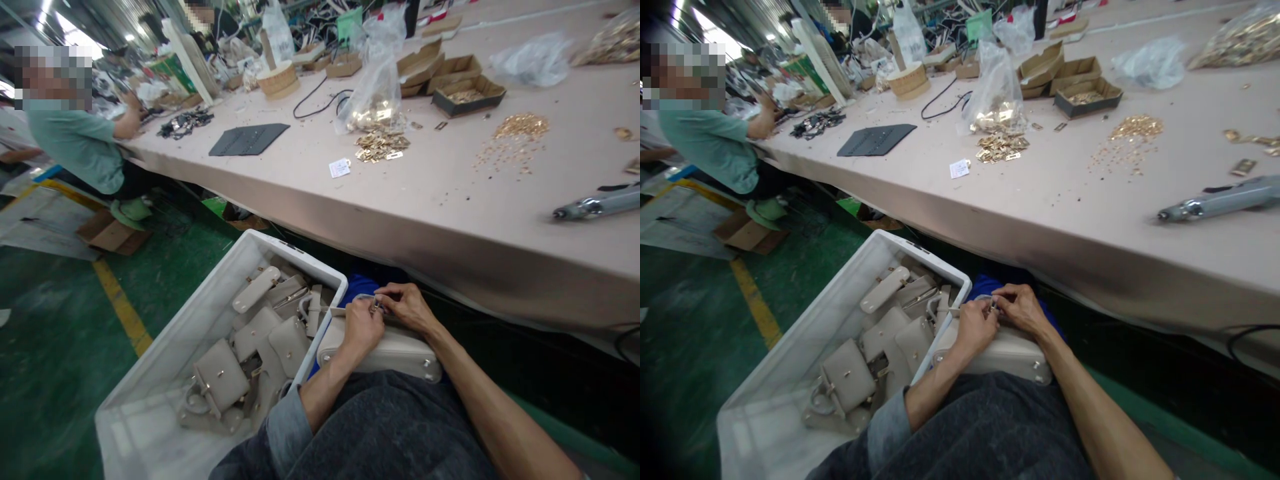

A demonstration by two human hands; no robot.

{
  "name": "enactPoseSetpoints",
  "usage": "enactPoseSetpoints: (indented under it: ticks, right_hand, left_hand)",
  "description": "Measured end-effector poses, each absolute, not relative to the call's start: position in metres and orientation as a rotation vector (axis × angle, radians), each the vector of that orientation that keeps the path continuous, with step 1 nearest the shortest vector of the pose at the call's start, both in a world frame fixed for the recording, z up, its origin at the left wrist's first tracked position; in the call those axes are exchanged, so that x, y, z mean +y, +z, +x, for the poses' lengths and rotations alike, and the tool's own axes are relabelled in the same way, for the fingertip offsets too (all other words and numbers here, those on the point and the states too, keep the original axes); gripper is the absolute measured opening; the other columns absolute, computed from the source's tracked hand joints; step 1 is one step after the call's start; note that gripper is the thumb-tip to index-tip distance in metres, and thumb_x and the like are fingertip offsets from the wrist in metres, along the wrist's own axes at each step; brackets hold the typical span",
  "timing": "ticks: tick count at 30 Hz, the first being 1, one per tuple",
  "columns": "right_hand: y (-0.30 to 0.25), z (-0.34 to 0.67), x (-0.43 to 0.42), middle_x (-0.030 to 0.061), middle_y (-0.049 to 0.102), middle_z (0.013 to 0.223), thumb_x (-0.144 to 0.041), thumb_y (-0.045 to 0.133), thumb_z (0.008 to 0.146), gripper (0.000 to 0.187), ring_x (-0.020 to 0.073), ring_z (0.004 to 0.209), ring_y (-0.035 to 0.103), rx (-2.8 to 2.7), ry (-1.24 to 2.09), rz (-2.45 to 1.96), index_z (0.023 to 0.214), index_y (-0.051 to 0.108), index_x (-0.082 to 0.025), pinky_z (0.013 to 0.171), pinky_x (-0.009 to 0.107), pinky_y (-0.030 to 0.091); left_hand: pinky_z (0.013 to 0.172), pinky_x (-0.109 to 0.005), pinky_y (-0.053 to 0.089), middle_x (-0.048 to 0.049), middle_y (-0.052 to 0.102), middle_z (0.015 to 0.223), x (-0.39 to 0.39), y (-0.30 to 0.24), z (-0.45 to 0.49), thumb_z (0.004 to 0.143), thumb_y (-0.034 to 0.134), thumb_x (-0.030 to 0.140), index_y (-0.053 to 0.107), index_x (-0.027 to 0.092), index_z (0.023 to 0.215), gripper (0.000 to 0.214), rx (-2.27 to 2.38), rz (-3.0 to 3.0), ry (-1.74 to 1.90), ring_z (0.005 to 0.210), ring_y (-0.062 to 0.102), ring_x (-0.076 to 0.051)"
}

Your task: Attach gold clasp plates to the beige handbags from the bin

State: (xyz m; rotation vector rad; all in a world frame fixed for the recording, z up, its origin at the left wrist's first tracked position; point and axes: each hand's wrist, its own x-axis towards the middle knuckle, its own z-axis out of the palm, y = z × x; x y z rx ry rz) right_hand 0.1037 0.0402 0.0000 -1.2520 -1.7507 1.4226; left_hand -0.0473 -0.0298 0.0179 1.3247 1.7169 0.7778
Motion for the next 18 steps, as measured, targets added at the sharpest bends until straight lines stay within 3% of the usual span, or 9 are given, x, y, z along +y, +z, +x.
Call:
enactPoseSetpoints:
  ticks: [9,18]
  right_hand:
    - [-0.002,0.105,0.039,0.0043,0.069,0.077,-0.042,0.067,0.087,0.028,0.0170,0.068,0.060,-1.770,1.370,-1.227,0.092,0.083,-0.019,0.065,0.029,0.043]
    - [0.001,0.112,0.042,0.0059,0.071,0.086,-0.045,0.068,0.089,0.033,0.0166,0.070,0.062,-1.796,1.459,-1.137,0.101,0.083,-0.019,0.065,0.028,0.048]
  left_hand:
    - [0.084,-0.040,0.051,-0.0248,0.077,0.093,-0.029,0.027,-0.036,0.091,0.056,0.014,0.079,0.007,0.105,0.028,1.898,1.631,0.625,0.084,0.073,-0.034]
    - [0.082,-0.037,0.051,-0.0201,0.078,0.092,-0.029,0.031,-0.035,0.091,0.053,0.011,0.079,0.012,0.099,0.027,1.898,1.679,0.609,0.084,0.074,-0.032]
